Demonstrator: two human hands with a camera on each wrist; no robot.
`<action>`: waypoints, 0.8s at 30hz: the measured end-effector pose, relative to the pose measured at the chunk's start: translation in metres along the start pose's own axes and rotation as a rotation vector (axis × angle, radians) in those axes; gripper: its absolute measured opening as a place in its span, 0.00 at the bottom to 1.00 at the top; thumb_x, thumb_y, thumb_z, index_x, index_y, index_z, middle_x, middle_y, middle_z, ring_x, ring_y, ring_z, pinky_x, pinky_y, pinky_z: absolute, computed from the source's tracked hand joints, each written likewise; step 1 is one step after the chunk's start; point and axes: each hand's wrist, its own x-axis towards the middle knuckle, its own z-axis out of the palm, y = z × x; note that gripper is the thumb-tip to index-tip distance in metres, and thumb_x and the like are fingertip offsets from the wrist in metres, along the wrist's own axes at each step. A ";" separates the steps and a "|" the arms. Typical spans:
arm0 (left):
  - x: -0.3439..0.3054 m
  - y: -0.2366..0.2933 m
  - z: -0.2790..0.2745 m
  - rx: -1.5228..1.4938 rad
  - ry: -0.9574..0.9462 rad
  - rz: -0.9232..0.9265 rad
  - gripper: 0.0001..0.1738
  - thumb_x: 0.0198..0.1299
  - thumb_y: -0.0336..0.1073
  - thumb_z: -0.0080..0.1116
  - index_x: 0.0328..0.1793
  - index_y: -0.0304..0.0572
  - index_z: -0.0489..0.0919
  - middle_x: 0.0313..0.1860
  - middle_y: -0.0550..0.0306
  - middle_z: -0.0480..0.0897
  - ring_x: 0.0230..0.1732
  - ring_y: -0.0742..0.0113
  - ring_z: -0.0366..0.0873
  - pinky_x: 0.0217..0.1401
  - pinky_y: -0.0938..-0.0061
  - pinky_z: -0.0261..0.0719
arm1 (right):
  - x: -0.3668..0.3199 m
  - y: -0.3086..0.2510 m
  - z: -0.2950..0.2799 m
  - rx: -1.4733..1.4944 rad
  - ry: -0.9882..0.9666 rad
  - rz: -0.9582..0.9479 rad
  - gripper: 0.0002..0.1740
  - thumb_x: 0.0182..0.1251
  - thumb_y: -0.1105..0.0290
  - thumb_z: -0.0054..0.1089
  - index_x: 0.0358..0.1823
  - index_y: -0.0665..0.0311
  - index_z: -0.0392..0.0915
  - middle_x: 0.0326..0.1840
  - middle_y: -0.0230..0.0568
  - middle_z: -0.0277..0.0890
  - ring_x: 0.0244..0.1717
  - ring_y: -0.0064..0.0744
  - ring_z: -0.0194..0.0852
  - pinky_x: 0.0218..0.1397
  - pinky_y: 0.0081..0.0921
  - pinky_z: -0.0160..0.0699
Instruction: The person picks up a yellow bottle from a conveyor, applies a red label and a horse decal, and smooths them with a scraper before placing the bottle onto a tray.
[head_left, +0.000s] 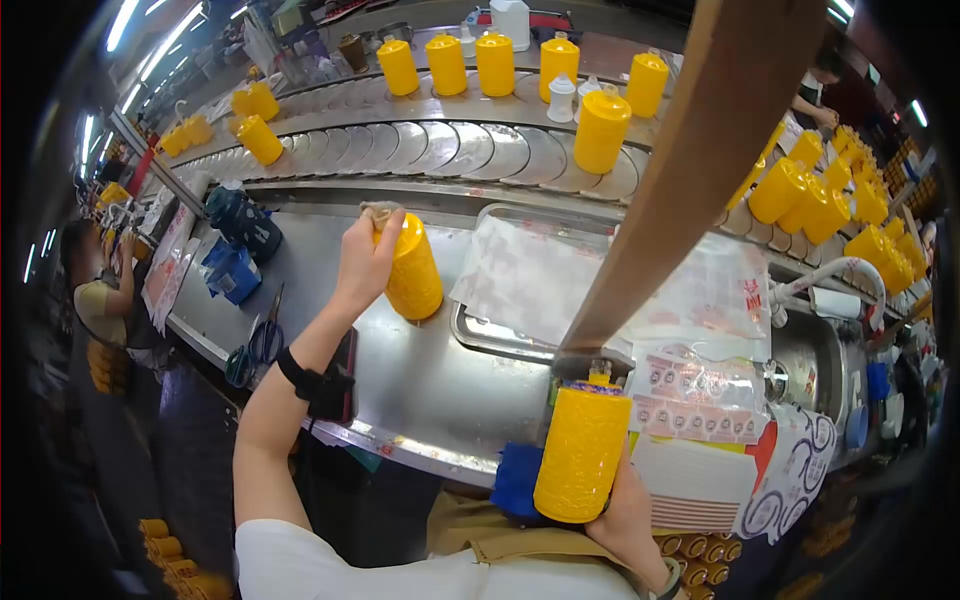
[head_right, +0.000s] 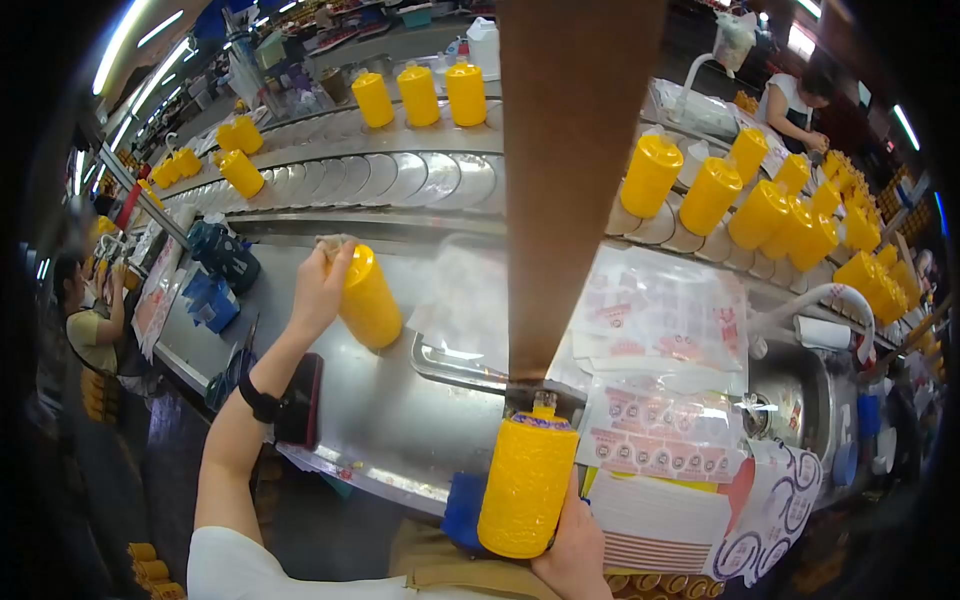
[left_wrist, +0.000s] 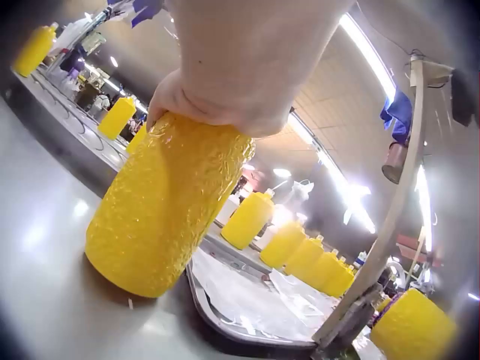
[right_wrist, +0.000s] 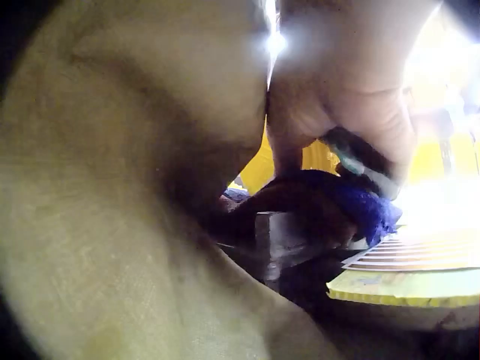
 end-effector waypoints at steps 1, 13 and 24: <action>-0.006 0.000 -0.002 -0.001 -0.009 -0.001 0.23 0.75 0.47 0.60 0.45 0.26 0.81 0.35 0.39 0.85 0.36 0.53 0.84 0.43 0.63 0.79 | 0.000 0.000 0.001 0.002 0.001 0.009 0.60 0.55 0.67 0.77 0.84 0.67 0.46 0.54 0.59 0.80 0.53 0.63 0.79 0.54 0.47 0.79; -0.076 0.066 -0.009 0.347 0.155 0.399 0.35 0.72 0.47 0.59 0.75 0.28 0.66 0.71 0.40 0.66 0.74 0.46 0.62 0.78 0.56 0.57 | -0.008 0.002 -0.001 -0.044 -0.019 -0.018 0.61 0.56 0.65 0.79 0.84 0.72 0.46 0.51 0.59 0.81 0.50 0.60 0.81 0.52 0.46 0.81; -0.169 0.111 0.091 -0.688 -0.830 -0.164 0.34 0.82 0.63 0.26 0.69 0.37 0.61 0.59 0.56 0.66 0.61 0.68 0.62 0.69 0.70 0.59 | -0.010 0.004 0.001 -0.088 -0.003 -0.018 0.61 0.57 0.61 0.79 0.82 0.78 0.47 0.54 0.61 0.80 0.49 0.59 0.81 0.50 0.45 0.82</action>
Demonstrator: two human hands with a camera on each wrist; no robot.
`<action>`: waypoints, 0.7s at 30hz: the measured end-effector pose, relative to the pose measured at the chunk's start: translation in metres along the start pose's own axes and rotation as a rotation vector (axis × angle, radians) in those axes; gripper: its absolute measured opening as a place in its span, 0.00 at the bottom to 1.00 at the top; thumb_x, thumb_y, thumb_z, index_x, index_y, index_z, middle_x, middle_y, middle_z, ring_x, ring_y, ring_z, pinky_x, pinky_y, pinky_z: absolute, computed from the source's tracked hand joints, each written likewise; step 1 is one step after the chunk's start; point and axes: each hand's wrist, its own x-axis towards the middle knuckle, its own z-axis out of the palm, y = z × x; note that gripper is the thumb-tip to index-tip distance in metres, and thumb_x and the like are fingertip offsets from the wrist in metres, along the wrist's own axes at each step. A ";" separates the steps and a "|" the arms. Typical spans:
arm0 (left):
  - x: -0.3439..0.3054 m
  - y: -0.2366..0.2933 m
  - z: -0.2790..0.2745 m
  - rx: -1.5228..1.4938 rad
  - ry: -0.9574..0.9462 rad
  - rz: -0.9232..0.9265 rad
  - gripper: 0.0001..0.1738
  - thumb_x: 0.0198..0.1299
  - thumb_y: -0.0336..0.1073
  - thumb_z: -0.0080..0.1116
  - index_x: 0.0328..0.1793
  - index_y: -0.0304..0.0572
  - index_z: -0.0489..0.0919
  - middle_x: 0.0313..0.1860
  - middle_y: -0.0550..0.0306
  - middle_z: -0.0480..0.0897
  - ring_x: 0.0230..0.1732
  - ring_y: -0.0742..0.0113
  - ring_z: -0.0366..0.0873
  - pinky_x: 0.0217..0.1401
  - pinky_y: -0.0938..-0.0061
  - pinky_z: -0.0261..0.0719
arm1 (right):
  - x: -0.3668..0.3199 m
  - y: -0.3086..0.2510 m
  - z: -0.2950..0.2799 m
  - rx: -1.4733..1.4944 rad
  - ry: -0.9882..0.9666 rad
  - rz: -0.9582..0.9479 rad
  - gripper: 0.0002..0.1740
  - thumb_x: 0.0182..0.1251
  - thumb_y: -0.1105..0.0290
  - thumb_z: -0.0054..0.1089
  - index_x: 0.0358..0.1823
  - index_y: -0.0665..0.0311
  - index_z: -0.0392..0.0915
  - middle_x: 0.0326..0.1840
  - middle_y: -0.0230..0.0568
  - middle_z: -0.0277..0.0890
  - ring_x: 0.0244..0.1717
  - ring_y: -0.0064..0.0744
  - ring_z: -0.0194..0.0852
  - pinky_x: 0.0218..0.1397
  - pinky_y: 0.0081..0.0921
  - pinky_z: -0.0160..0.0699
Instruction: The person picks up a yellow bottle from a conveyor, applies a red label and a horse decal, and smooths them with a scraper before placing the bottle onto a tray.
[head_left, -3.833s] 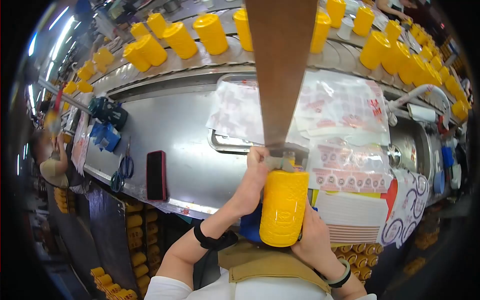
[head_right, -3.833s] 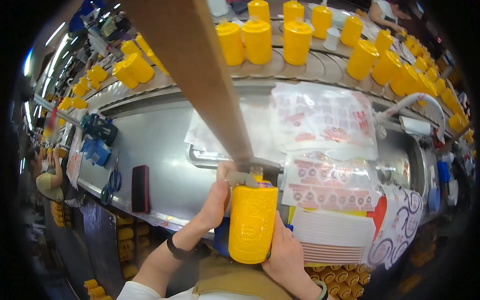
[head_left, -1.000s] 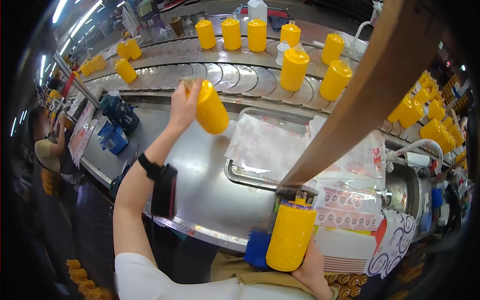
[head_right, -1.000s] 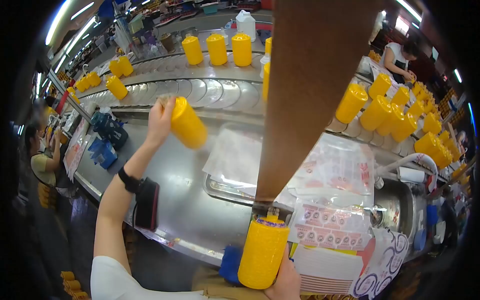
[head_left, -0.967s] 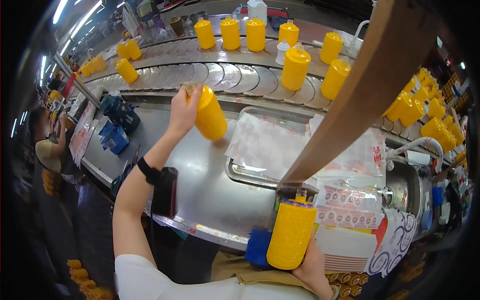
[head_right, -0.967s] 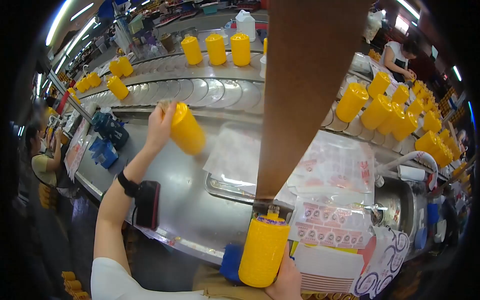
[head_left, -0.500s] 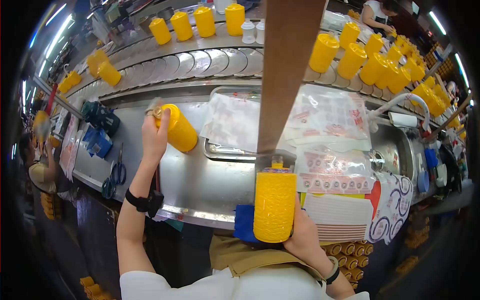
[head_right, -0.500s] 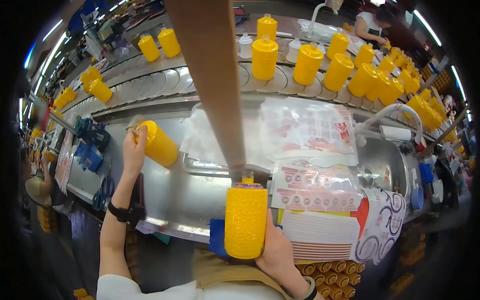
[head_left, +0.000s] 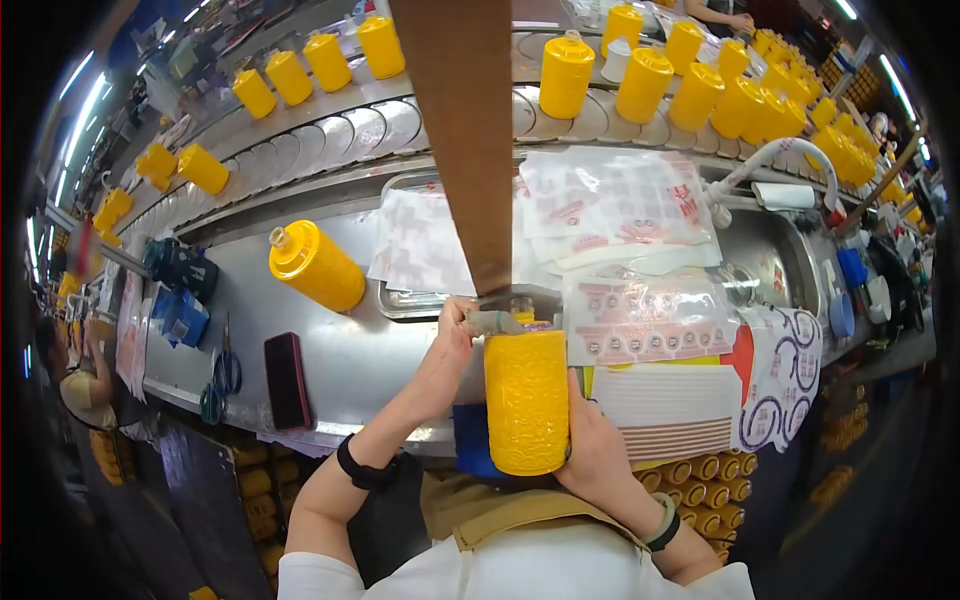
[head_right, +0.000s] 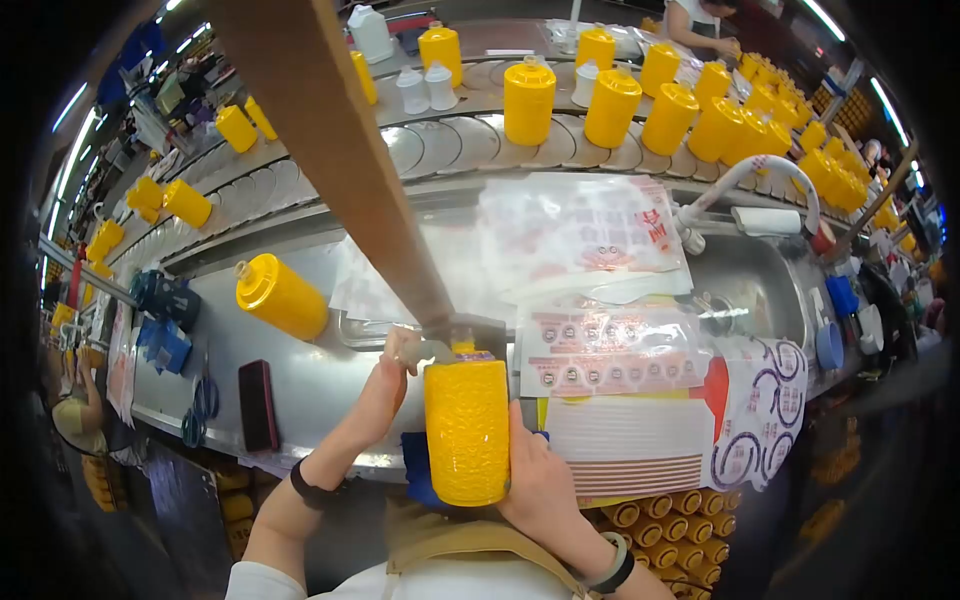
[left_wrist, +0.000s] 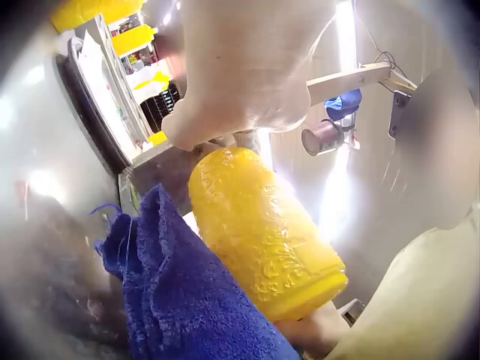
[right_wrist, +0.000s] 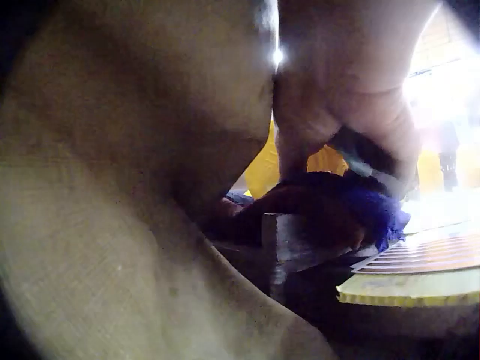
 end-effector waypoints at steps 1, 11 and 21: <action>0.001 -0.004 0.001 -0.064 -0.044 -0.012 0.30 0.84 0.58 0.24 0.67 0.36 0.59 0.58 0.57 0.64 0.59 0.70 0.61 0.71 0.71 0.58 | -0.001 -0.001 0.000 -0.011 0.035 -0.034 0.60 0.54 0.63 0.78 0.81 0.80 0.48 0.52 0.59 0.79 0.45 0.55 0.79 0.48 0.42 0.81; 0.012 0.005 0.011 -0.198 -0.014 -0.090 0.34 0.83 0.62 0.22 0.68 0.37 0.61 0.60 0.55 0.75 0.65 0.69 0.68 0.74 0.70 0.60 | -0.004 -0.022 -0.020 -0.121 0.214 -0.244 0.54 0.38 0.78 0.69 0.76 0.82 0.62 0.70 0.68 0.72 0.35 0.40 0.73 0.40 0.30 0.76; 0.011 0.002 0.013 -0.283 0.010 -0.071 0.32 0.84 0.60 0.21 0.67 0.39 0.62 0.65 0.52 0.76 0.68 0.67 0.70 0.77 0.68 0.60 | 0.002 -0.019 -0.011 -0.169 0.239 -0.187 0.46 0.45 0.79 0.61 0.73 0.83 0.65 0.72 0.73 0.69 0.34 0.39 0.72 0.37 0.30 0.72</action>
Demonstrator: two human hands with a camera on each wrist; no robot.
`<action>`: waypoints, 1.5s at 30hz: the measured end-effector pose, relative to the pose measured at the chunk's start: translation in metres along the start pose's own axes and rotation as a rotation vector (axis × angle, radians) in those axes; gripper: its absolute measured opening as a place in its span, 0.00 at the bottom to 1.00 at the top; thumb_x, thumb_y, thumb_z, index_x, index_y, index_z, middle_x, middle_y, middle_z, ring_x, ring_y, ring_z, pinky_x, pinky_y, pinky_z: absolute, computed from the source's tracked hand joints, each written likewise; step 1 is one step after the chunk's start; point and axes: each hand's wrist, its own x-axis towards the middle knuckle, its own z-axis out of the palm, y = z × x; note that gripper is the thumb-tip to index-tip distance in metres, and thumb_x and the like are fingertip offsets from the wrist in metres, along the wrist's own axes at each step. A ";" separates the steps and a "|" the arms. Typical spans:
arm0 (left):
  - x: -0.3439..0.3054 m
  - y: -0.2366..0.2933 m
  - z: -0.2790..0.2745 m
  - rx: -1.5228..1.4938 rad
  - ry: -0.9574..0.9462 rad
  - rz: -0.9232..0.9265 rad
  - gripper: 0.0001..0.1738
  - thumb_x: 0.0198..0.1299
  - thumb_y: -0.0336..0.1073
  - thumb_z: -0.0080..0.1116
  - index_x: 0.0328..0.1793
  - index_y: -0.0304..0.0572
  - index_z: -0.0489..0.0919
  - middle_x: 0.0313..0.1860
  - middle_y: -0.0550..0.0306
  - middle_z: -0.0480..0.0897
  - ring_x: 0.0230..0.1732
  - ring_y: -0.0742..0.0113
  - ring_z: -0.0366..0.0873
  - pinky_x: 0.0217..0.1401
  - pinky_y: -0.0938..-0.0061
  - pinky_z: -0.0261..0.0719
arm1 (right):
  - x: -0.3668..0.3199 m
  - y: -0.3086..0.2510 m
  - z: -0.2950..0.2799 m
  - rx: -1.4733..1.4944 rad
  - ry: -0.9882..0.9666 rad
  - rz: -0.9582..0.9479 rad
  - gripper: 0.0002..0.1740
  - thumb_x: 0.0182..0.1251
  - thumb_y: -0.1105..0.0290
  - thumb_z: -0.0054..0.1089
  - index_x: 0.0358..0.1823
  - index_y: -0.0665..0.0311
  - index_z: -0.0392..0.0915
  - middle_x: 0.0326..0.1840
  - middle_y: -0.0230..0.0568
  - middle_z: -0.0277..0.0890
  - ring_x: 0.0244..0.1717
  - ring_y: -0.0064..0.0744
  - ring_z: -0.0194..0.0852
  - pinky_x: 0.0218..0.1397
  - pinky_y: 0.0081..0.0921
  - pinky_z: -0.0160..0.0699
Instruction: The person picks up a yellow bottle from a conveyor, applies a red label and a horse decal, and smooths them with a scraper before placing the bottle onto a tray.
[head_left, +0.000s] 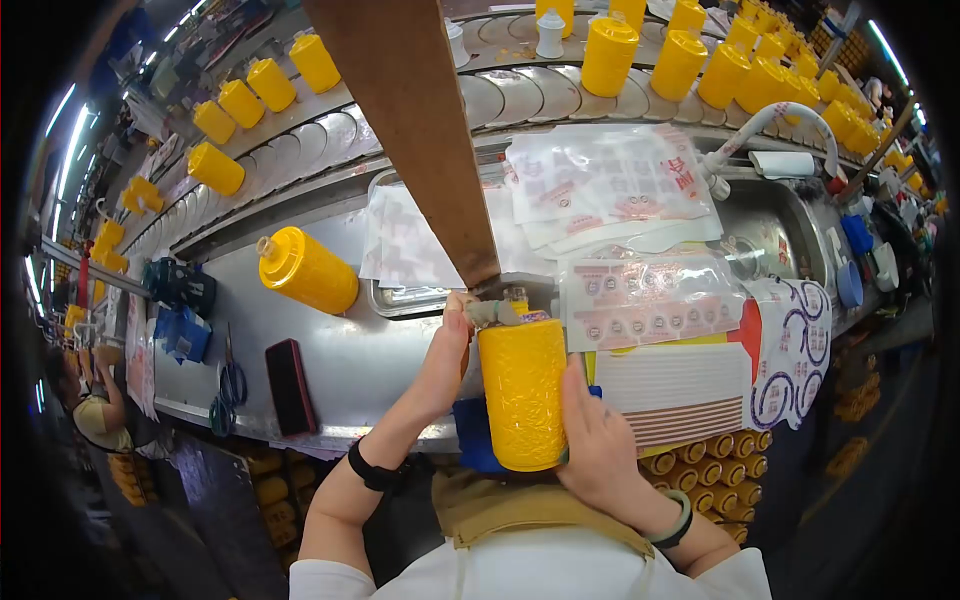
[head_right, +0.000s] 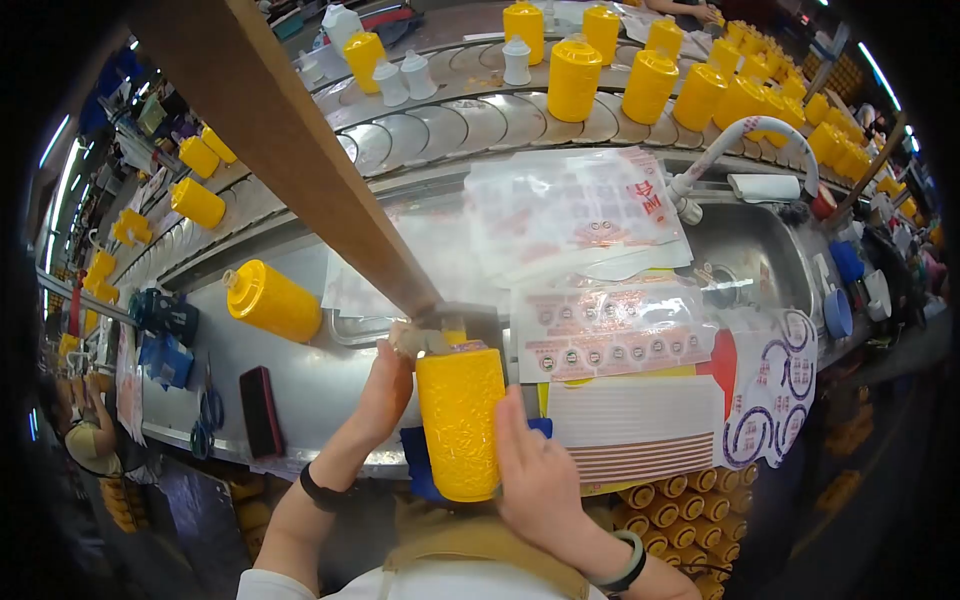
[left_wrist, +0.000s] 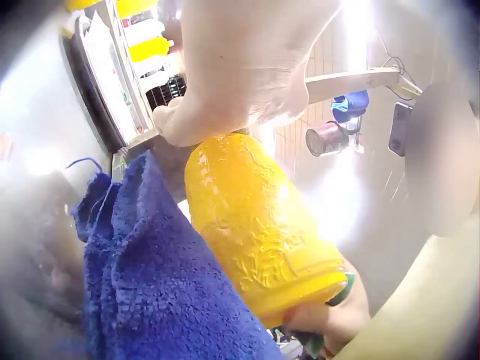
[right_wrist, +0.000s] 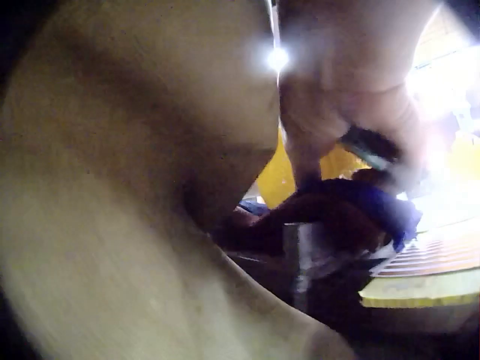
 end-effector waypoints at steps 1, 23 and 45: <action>0.000 0.001 0.000 0.012 0.003 -0.011 0.32 0.84 0.60 0.21 0.67 0.39 0.62 0.66 0.51 0.76 0.69 0.67 0.70 0.77 0.68 0.60 | 0.000 0.002 0.001 -0.001 0.004 0.001 0.46 0.45 0.79 0.61 0.73 0.83 0.65 0.72 0.73 0.69 0.34 0.39 0.72 0.37 0.30 0.72; 0.004 0.023 0.013 0.010 0.015 0.001 0.30 0.85 0.54 0.24 0.74 0.35 0.60 0.68 0.50 0.75 0.74 0.65 0.68 0.80 0.65 0.58 | 0.000 -0.002 -0.013 0.054 -0.066 0.005 0.43 0.42 0.82 0.60 0.69 0.81 0.72 0.76 0.68 0.68 0.31 0.36 0.72 0.38 0.29 0.73; -0.025 0.017 0.022 0.486 0.222 0.411 0.27 0.83 0.43 0.37 0.66 0.28 0.80 0.64 0.41 0.83 0.69 0.48 0.77 0.77 0.57 0.67 | -0.011 0.013 0.006 0.146 0.131 -0.068 0.49 0.56 0.75 0.64 0.81 0.76 0.55 0.80 0.64 0.61 0.47 0.62 0.83 0.46 0.46 0.84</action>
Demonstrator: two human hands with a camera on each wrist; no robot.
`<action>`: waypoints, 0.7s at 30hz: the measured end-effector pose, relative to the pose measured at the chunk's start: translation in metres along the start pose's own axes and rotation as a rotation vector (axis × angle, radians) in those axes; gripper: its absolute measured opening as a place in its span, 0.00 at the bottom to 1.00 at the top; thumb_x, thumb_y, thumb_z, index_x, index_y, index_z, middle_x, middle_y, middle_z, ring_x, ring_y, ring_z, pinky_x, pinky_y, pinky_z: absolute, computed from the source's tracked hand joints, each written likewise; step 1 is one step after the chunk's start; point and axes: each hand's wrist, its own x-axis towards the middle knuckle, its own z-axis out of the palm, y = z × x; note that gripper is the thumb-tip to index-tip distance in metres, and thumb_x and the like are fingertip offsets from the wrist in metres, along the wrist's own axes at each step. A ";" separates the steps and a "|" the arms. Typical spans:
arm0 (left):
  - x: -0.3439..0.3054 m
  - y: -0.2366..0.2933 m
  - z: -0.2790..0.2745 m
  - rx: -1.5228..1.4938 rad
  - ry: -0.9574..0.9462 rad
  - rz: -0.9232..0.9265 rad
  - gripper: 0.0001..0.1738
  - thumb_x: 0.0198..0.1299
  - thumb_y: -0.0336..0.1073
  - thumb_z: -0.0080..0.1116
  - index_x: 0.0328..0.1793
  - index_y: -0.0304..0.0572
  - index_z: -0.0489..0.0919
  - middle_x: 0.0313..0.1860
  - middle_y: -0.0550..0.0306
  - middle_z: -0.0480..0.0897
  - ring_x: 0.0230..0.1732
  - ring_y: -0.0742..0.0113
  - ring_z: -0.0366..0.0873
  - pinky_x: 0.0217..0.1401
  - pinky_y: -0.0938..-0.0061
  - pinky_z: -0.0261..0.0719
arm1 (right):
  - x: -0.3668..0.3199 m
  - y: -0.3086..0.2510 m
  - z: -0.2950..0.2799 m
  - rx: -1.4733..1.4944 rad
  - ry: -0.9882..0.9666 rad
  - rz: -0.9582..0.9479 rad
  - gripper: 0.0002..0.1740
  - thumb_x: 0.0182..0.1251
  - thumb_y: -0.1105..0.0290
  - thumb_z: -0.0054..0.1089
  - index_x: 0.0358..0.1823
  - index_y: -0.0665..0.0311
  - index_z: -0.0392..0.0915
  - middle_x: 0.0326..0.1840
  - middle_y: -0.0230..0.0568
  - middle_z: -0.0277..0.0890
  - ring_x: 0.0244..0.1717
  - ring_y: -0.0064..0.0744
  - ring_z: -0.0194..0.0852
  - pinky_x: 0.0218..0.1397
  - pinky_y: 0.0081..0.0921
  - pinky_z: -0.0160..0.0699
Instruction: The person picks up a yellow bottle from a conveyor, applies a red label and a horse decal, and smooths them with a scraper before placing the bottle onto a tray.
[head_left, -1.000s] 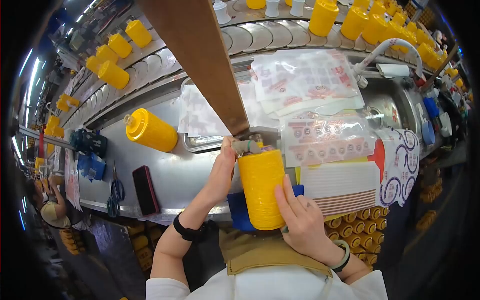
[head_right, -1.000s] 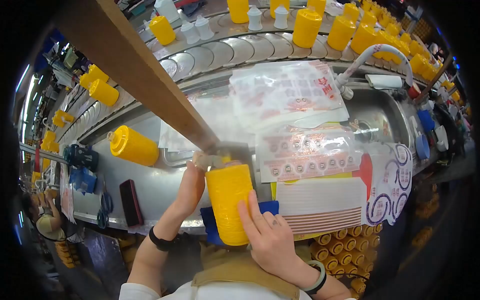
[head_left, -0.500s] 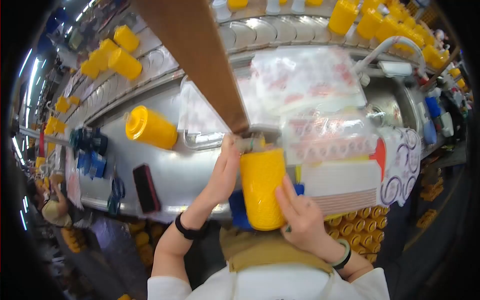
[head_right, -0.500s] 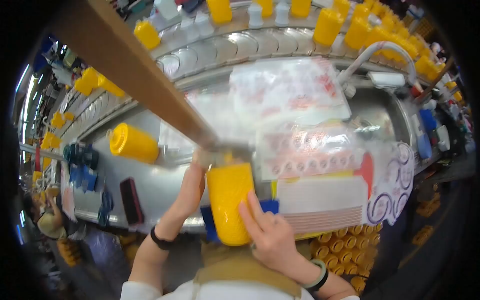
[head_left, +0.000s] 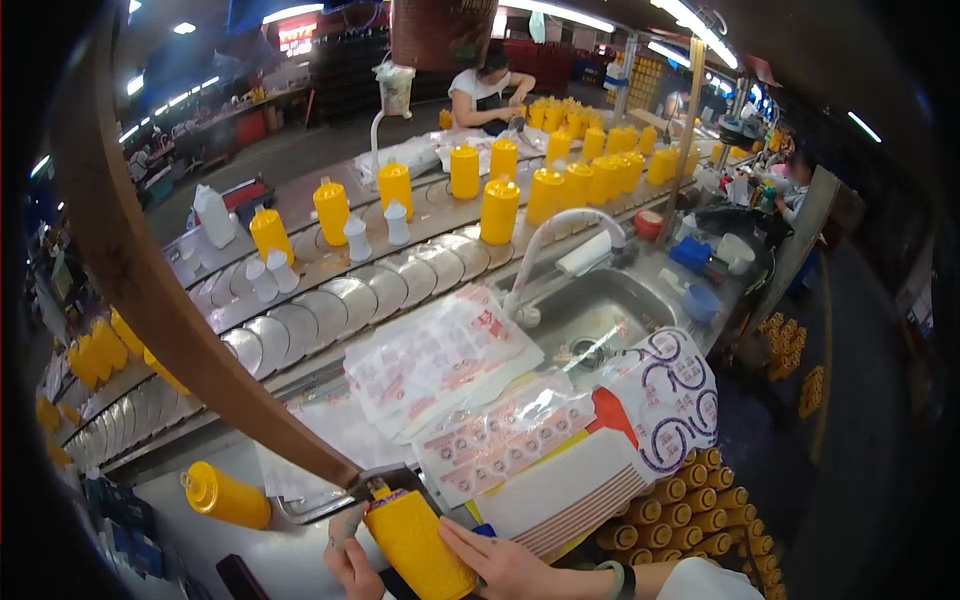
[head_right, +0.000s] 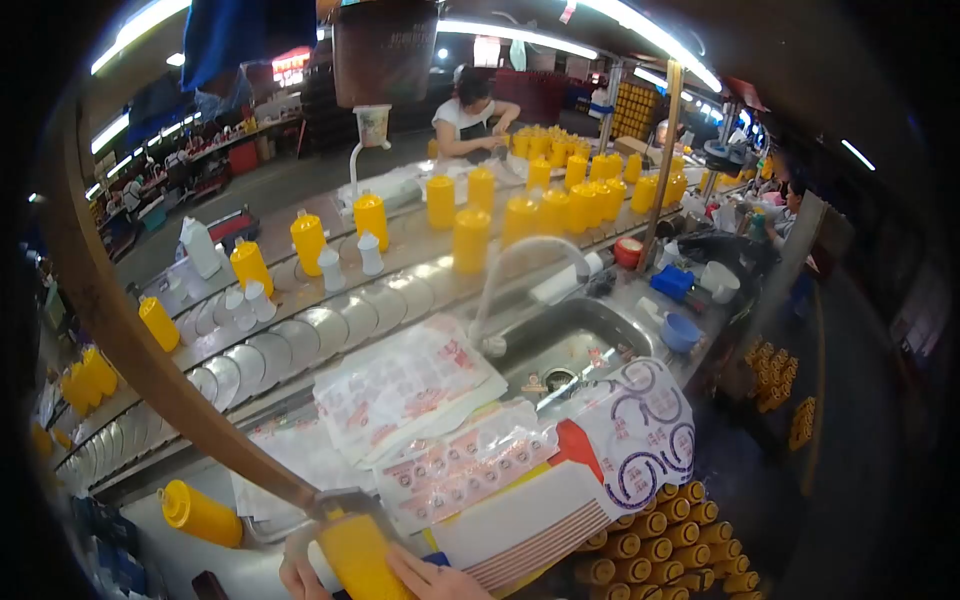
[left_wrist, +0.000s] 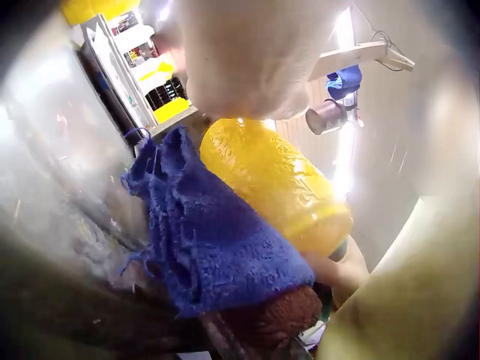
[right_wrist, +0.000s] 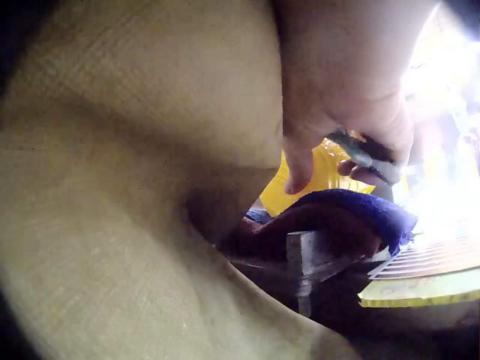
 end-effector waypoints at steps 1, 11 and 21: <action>-0.004 0.003 -0.002 -0.002 0.020 -0.023 0.27 0.83 0.43 0.37 0.65 0.27 0.80 0.63 0.41 0.83 0.69 0.48 0.77 0.76 0.58 0.67 | -0.002 -0.004 0.003 0.014 0.030 -0.006 0.48 0.56 0.75 0.64 0.81 0.76 0.55 0.80 0.64 0.61 0.46 0.63 0.83 0.46 0.46 0.84; -0.006 -0.031 -0.005 -0.019 0.119 -0.146 0.26 0.80 0.47 0.40 0.53 0.30 0.82 0.54 0.50 0.80 0.60 0.60 0.75 0.66 0.66 0.69 | -0.011 0.005 0.007 0.043 -0.049 0.137 0.53 0.55 0.67 0.72 0.81 0.74 0.56 0.80 0.60 0.62 0.58 0.49 0.81 0.55 0.37 0.83; -0.007 -0.059 -0.003 -0.364 -0.043 -0.429 0.31 0.78 0.65 0.41 0.60 0.43 0.69 0.56 0.57 0.75 0.65 0.62 0.72 0.76 0.60 0.62 | 0.002 -0.012 -0.021 -0.131 -0.182 -0.048 0.54 0.54 0.69 0.68 0.82 0.76 0.51 0.64 0.56 0.75 0.42 0.46 0.77 0.47 0.35 0.79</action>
